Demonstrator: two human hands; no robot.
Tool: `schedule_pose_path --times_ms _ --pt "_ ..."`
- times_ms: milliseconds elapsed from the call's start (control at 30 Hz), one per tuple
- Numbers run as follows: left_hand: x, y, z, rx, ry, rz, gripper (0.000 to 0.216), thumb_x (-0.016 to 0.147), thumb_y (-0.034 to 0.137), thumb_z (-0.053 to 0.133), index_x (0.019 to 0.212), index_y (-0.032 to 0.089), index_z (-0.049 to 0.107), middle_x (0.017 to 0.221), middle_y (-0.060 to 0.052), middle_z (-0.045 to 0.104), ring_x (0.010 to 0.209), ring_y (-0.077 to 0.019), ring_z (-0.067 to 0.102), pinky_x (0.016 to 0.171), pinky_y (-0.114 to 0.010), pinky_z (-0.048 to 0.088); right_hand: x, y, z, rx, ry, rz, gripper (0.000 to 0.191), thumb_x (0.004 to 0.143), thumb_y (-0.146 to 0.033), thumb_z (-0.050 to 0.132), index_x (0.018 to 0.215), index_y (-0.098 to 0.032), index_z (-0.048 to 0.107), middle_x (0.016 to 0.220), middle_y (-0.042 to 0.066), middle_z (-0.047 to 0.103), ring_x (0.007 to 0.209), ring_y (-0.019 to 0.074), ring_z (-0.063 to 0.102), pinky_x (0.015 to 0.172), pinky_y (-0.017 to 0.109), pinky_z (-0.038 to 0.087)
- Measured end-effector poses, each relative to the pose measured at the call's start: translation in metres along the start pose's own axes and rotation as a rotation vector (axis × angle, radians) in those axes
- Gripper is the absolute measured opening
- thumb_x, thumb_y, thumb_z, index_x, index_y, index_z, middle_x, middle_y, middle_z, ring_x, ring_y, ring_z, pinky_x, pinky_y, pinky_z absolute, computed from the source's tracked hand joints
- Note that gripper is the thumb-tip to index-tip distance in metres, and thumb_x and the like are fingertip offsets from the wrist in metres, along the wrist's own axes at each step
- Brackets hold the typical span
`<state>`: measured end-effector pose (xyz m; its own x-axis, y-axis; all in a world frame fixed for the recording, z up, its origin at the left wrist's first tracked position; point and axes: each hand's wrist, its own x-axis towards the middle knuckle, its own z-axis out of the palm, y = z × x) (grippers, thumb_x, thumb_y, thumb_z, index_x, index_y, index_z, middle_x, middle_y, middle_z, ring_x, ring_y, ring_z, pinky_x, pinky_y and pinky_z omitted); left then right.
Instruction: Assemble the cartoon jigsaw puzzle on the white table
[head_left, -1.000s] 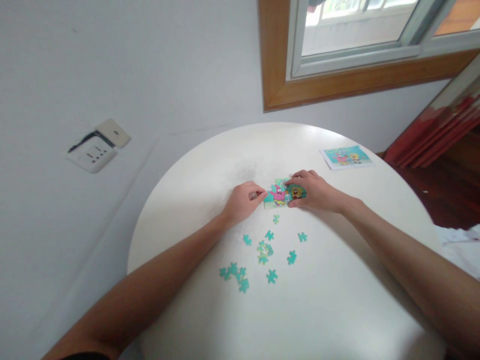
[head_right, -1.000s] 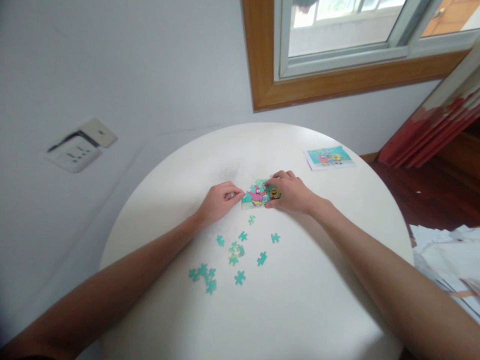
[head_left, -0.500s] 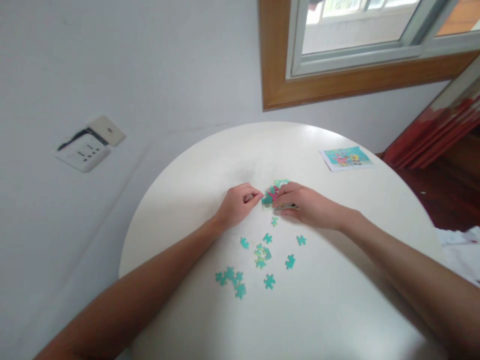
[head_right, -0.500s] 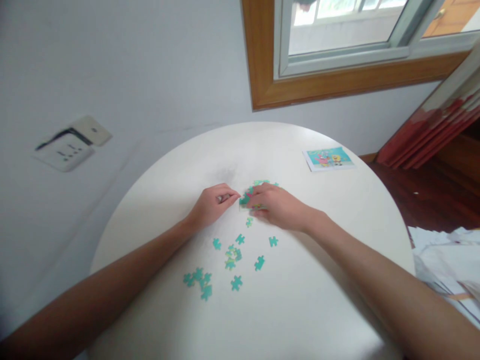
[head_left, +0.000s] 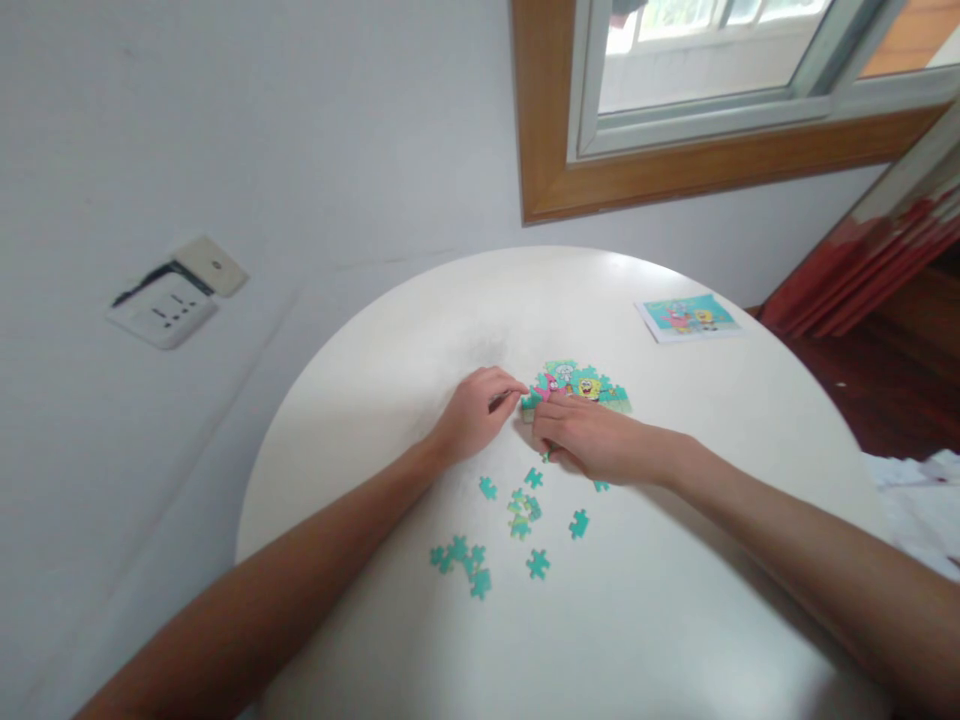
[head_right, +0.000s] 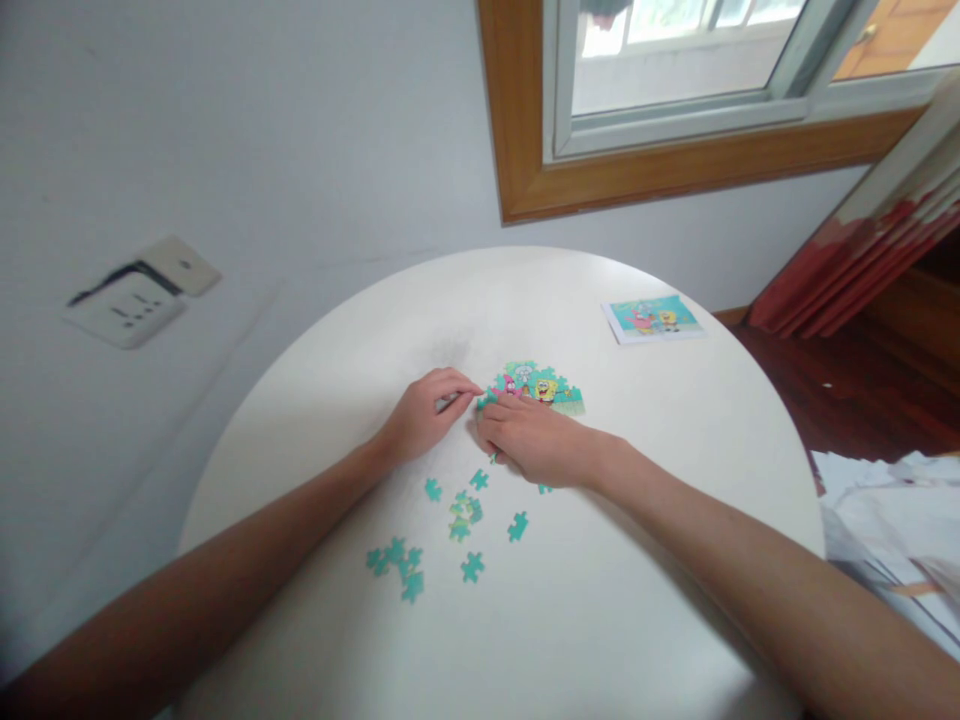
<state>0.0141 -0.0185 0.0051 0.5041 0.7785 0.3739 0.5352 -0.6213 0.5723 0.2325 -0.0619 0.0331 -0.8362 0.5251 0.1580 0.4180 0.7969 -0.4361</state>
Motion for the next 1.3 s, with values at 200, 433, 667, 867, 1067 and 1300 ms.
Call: schedule_pose_path --times_ms 200,433,667,867,1067,1300 --pt "-0.002 -0.002 0.004 0.026 -0.078 0.115 0.032 0.096 0.010 0.046 0.113 0.020 0.072 0.118 -0.008 0.071 0.113 -0.0208 0.063 0.103 -0.040 0.049 -0.004 0.012 -0.010 0.286 0.041 0.143 0.012 0.085 -0.010 0.054 0.086 -0.019 0.062 0.081 0.001 0.064 0.072 0.0139 0.055 0.068 0.028 0.044" --pt "-0.005 -0.002 0.009 0.043 -0.138 0.284 0.038 0.098 0.015 0.047 0.134 0.021 0.061 0.135 -0.009 0.064 0.132 -0.0233 0.054 0.114 -0.047 0.044 -0.011 0.050 -0.021 0.768 0.312 0.459 0.014 0.075 -0.023 0.067 0.088 -0.017 0.066 0.066 0.000 0.066 0.060 0.0138 0.060 0.059 0.028 0.050" --pt "-0.003 0.005 0.005 0.067 -0.176 0.320 0.039 0.101 0.022 0.048 0.138 0.025 0.058 0.138 -0.007 0.063 0.134 -0.0239 0.052 0.115 -0.048 0.042 -0.009 0.049 -0.019 0.760 0.338 0.490 0.012 0.074 -0.028 0.071 0.076 -0.018 0.065 0.060 -0.001 0.063 0.056 0.0138 0.057 0.054 0.027 0.047" --pt "-0.007 0.009 0.003 0.199 -0.426 0.228 0.051 0.104 0.041 0.044 0.153 0.029 0.039 0.160 -0.003 0.039 0.152 -0.0244 0.028 0.124 -0.051 0.025 -0.015 0.083 -0.024 0.323 0.640 0.567 0.013 0.079 -0.024 0.061 0.079 -0.015 0.071 0.074 0.006 0.071 0.066 0.0167 0.061 0.065 0.031 0.048" --pt "-0.007 0.006 0.004 0.220 -0.458 0.192 0.051 0.105 0.045 0.040 0.154 0.031 0.036 0.162 -0.002 0.036 0.153 -0.0221 0.026 0.125 -0.049 0.022 -0.007 0.109 -0.013 0.230 0.667 0.571 0.020 0.081 -0.023 0.057 0.084 -0.012 0.074 0.078 0.009 0.074 0.068 0.0176 0.061 0.067 0.031 0.047" --pt "-0.006 0.009 0.004 0.210 -0.460 0.185 0.050 0.104 0.042 0.042 0.153 0.034 0.037 0.161 -0.001 0.037 0.152 -0.0216 0.028 0.125 -0.049 0.022 -0.002 0.111 -0.007 0.213 0.596 0.530 0.021 0.082 -0.023 0.056 0.083 -0.013 0.074 0.075 0.007 0.073 0.066 0.0170 0.059 0.065 0.030 0.044"
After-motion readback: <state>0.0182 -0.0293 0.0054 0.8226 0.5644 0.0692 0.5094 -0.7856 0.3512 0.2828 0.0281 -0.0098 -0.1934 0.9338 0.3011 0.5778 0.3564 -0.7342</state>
